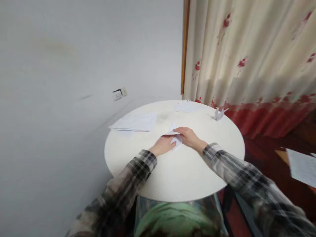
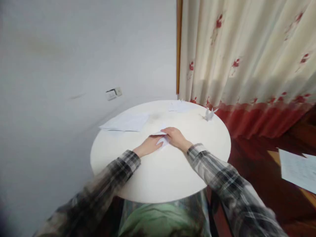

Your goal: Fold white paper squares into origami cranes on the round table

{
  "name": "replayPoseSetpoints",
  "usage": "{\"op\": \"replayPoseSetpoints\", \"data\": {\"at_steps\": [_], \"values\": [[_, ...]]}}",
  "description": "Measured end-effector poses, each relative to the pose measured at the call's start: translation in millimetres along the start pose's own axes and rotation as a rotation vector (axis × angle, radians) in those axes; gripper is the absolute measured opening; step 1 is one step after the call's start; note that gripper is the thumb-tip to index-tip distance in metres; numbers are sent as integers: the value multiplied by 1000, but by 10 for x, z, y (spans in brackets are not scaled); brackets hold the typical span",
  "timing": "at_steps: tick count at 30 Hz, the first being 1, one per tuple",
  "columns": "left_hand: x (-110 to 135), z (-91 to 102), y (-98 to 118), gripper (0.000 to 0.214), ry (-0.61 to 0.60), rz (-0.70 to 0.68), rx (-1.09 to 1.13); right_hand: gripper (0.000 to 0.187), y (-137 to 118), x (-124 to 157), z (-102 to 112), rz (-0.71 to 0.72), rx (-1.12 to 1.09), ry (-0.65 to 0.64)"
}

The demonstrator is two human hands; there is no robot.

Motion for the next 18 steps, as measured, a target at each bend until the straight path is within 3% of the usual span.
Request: {"op": "replayPoseSetpoints", "data": {"at_steps": [9,18], "values": [[-41,67,81,37,75,51,-44,18,-142,-35,94,1,81,103],[-77,71,97,33,109,82,-115,19,-238,-51,136,-2,58,125]]}}
Point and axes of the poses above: each hand's wrist, its own x-axis away from the middle knuckle, its own z-axis out of the back of the hand, y = z × x, the point moved 1 cm from there along -x, towards the middle knuckle, and after that the axes turned 5 degrees about -y, right-handed, at the moved point
